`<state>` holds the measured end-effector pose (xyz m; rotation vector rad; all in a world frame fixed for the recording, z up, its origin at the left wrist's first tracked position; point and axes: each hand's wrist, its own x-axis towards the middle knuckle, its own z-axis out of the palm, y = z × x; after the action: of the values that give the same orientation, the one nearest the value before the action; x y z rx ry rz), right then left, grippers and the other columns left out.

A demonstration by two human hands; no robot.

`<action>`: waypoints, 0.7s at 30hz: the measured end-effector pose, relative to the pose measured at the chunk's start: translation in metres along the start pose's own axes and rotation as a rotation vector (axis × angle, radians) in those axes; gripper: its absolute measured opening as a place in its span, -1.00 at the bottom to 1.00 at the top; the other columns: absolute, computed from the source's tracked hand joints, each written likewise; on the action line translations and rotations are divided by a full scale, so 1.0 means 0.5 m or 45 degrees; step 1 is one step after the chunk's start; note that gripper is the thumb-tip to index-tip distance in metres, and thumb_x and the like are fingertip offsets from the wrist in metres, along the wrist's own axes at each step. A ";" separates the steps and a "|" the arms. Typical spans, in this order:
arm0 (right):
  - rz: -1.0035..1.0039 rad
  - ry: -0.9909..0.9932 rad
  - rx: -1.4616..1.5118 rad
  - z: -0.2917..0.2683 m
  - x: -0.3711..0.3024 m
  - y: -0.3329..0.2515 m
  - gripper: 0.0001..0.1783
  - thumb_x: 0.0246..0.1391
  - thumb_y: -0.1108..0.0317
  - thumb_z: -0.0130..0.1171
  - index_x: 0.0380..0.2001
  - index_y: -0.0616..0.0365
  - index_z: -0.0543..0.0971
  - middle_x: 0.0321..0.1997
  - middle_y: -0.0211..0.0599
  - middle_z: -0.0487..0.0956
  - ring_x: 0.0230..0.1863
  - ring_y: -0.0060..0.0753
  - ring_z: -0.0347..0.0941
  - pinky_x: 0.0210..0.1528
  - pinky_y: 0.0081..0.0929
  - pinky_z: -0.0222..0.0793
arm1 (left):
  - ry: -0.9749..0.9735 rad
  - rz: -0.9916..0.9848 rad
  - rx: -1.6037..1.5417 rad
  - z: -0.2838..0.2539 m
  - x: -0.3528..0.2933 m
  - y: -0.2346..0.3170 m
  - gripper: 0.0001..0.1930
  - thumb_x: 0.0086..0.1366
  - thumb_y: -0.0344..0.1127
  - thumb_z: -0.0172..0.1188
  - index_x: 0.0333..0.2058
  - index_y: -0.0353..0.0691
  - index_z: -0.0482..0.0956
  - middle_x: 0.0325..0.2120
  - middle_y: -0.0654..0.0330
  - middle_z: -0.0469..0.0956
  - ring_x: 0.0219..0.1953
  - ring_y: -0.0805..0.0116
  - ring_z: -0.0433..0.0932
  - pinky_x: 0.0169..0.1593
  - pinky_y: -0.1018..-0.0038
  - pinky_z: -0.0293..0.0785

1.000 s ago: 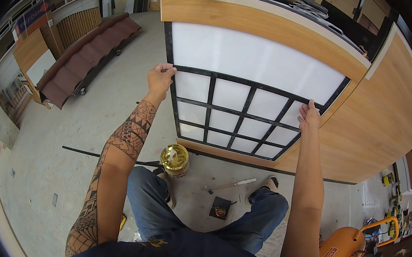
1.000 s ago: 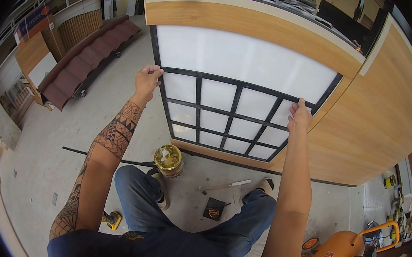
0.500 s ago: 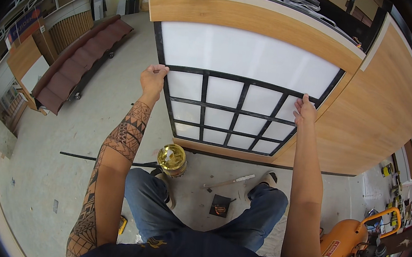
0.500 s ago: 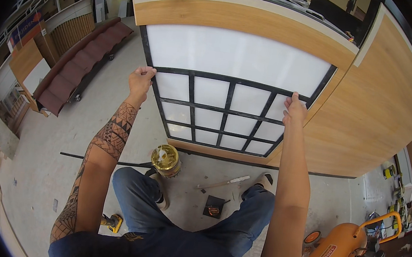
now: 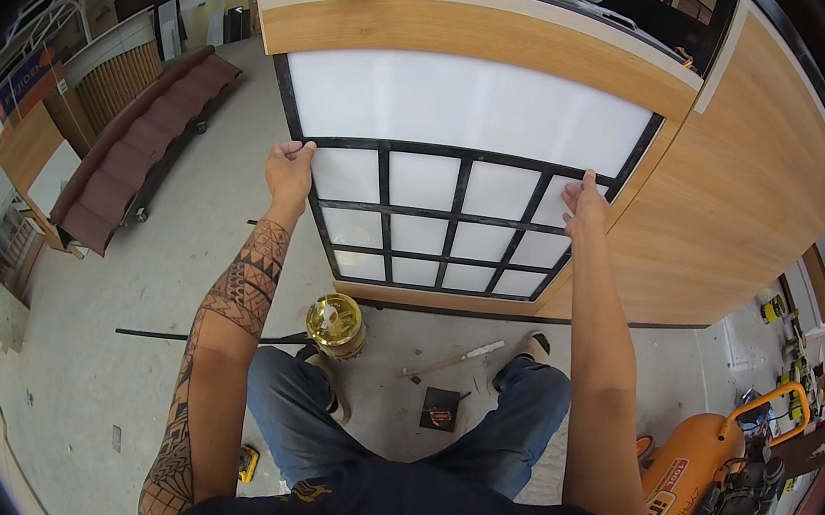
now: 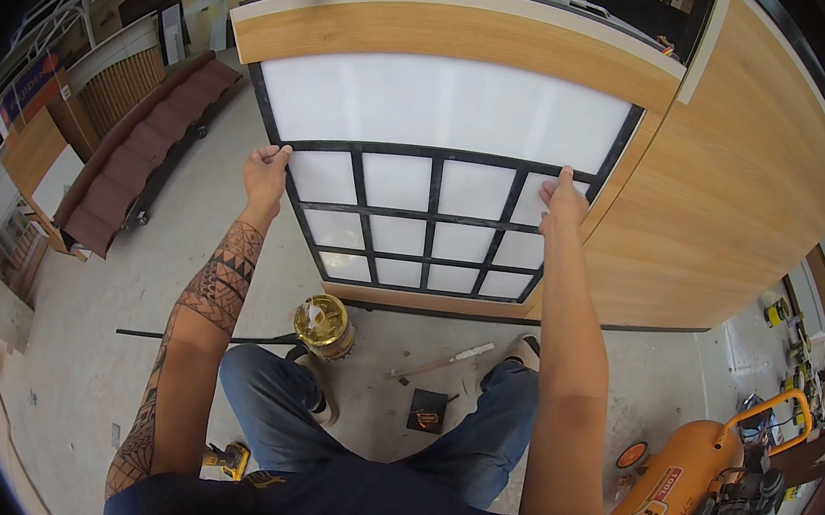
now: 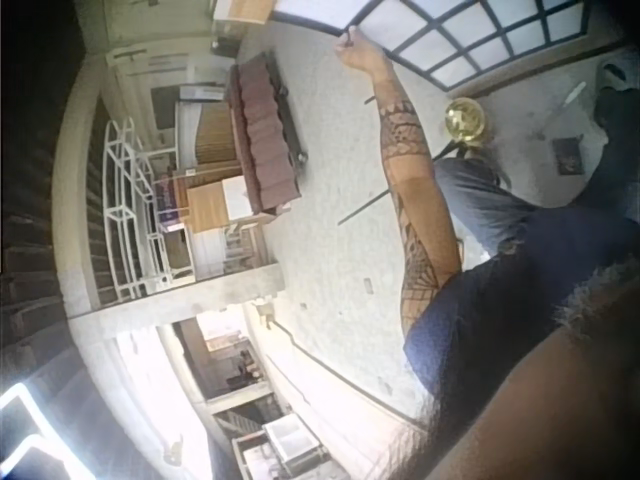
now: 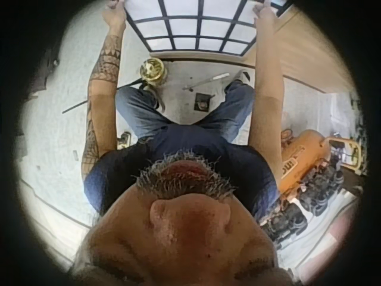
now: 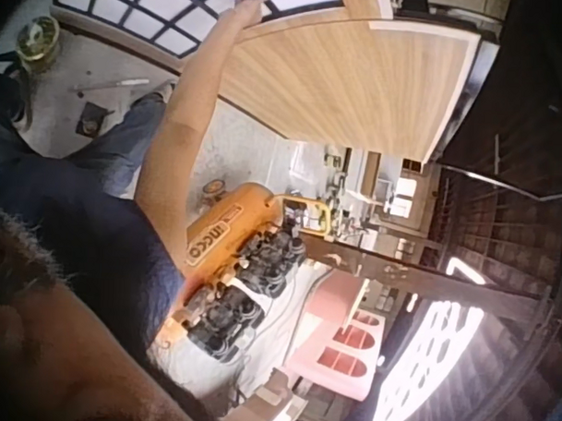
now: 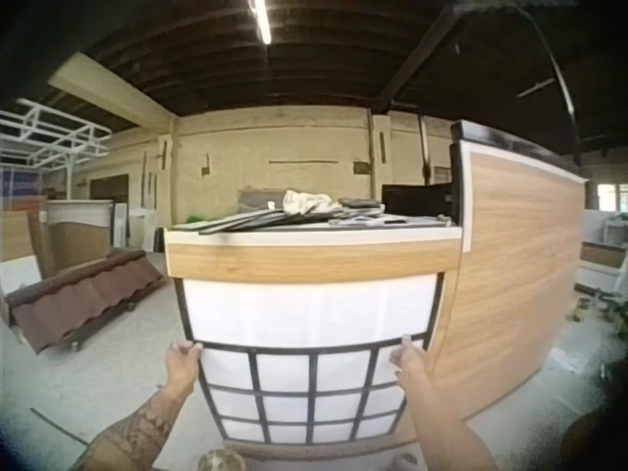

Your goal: Measuring, gluing, and fitting black plastic strips onto a white backlit panel, including trimming strips with an angle grinder.

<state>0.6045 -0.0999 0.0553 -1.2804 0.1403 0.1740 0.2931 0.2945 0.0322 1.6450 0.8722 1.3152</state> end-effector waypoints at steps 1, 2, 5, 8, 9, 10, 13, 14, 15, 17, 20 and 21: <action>-0.044 0.061 -0.027 0.005 -0.019 0.011 -0.48 0.33 -0.01 0.38 0.01 0.26 0.59 -0.09 -0.14 0.72 -0.13 -0.20 0.68 -0.10 -0.36 0.52 | 0.047 0.060 0.080 0.006 -0.019 0.008 -0.68 0.35 -0.21 0.47 -0.10 -0.31 0.64 -0.30 0.23 0.63 -0.29 0.42 0.57 -0.19 0.46 0.56; -0.056 0.070 -0.024 0.003 -0.028 0.032 -0.48 0.33 -0.01 0.38 0.01 0.26 0.59 -0.09 -0.14 0.72 -0.13 -0.20 0.68 -0.10 -0.36 0.52 | 0.085 0.124 0.147 0.022 -0.044 0.026 -0.68 0.34 -0.20 0.48 -0.12 -0.32 0.64 -0.33 0.23 0.63 -0.32 0.43 0.57 -0.20 0.46 0.55; -0.815 0.301 -0.364 0.026 -0.051 0.103 -0.53 0.29 0.01 0.40 -0.12 0.28 0.62 -0.13 -0.12 0.73 -0.17 -0.28 0.67 -0.23 -0.37 0.50 | -0.097 0.382 0.198 0.064 -0.104 0.072 -0.73 0.33 -0.22 0.49 -0.24 -0.28 0.63 -0.47 0.26 0.62 -0.41 0.46 0.56 -0.25 0.45 0.55; -0.935 0.010 -0.597 0.070 -0.101 0.122 -0.59 0.27 0.08 0.42 -0.24 0.29 0.63 -0.25 -0.12 0.75 -0.31 -0.38 0.65 -0.31 -0.39 0.49 | -0.376 0.307 0.091 0.110 -0.174 0.143 -0.77 0.36 -0.23 0.45 -0.25 -0.25 0.62 -0.46 0.19 0.62 -0.42 0.35 0.57 -0.26 0.37 0.55; -0.843 -0.085 -0.497 0.095 -0.115 0.124 -0.61 0.27 0.11 0.41 -0.27 0.29 0.63 -0.32 -0.15 0.74 -0.37 -0.40 0.64 -0.32 -0.39 0.50 | -0.423 0.426 0.118 0.127 -0.181 0.151 -0.78 0.37 -0.24 0.42 -0.25 -0.24 0.61 -0.45 0.16 0.63 -0.42 0.31 0.59 -0.27 0.34 0.55; -0.749 -0.178 -0.399 0.113 -0.129 0.124 -0.63 0.28 0.14 0.40 -0.30 0.30 0.63 -0.39 -0.17 0.74 -0.44 -0.42 0.62 -0.33 -0.39 0.50 | -0.470 0.546 0.146 0.140 -0.186 0.158 -0.80 0.39 -0.25 0.40 -0.25 -0.24 0.61 -0.45 0.14 0.65 -0.42 0.27 0.62 -0.28 0.32 0.55; -0.722 -0.172 -0.367 0.137 -0.130 0.126 -0.66 0.29 0.18 0.39 -0.30 0.30 0.64 -0.44 -0.22 0.74 -0.51 -0.43 0.60 -0.32 -0.42 0.51 | -0.478 0.584 0.277 0.174 -0.197 0.177 -0.79 0.42 -0.22 0.37 -0.26 -0.23 0.60 -0.45 0.13 0.67 -0.41 0.17 0.65 -0.28 0.28 0.56; -0.725 -0.170 -0.366 0.139 -0.127 0.127 -0.66 0.29 0.18 0.39 -0.30 0.30 0.64 -0.44 -0.22 0.74 -0.51 -0.43 0.60 -0.32 -0.42 0.51 | -0.478 0.587 0.275 0.180 -0.199 0.182 -0.79 0.42 -0.22 0.37 -0.26 -0.23 0.60 -0.45 0.13 0.67 -0.41 0.17 0.65 -0.28 0.28 0.56; -0.732 -0.145 -0.400 0.140 -0.125 0.129 -0.67 0.29 0.18 0.38 -0.30 0.29 0.64 -0.45 -0.23 0.75 -0.49 -0.42 0.61 -0.30 -0.42 0.52 | -0.489 0.548 0.327 0.184 -0.201 0.185 -0.79 0.42 -0.20 0.36 -0.26 -0.22 0.60 -0.45 0.14 0.67 -0.41 0.15 0.65 -0.27 0.27 0.56; -0.741 -0.120 -0.434 0.141 -0.119 0.131 -0.67 0.30 0.18 0.38 -0.31 0.29 0.65 -0.45 -0.23 0.75 -0.47 -0.41 0.63 -0.28 -0.41 0.52 | -0.499 0.510 0.377 0.190 -0.199 0.187 -0.78 0.43 -0.18 0.34 -0.26 -0.21 0.60 -0.45 0.14 0.67 -0.41 0.13 0.65 -0.26 0.25 0.56; -0.744 -0.108 -0.468 0.142 -0.111 0.137 -0.68 0.29 0.18 0.39 -0.31 0.27 0.66 -0.46 -0.23 0.76 -0.43 -0.39 0.65 -0.23 -0.39 0.53 | -0.471 0.489 0.428 0.195 -0.193 0.181 -0.77 0.44 -0.16 0.33 -0.26 -0.21 0.60 -0.45 0.15 0.68 -0.40 0.12 0.66 -0.26 0.23 0.56; -0.731 -0.116 -0.460 0.142 -0.110 0.137 -0.68 0.30 0.18 0.38 -0.31 0.27 0.66 -0.45 -0.23 0.76 -0.41 -0.38 0.66 -0.20 -0.38 0.53 | -0.472 0.484 0.434 0.196 -0.193 0.180 -0.76 0.44 -0.15 0.33 -0.26 -0.21 0.60 -0.44 0.15 0.68 -0.40 0.12 0.66 -0.26 0.23 0.56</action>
<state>0.5368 -0.0156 0.0220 -1.6169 -0.3518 -0.2474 0.3704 0.1534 0.0659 2.3213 0.5970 1.0836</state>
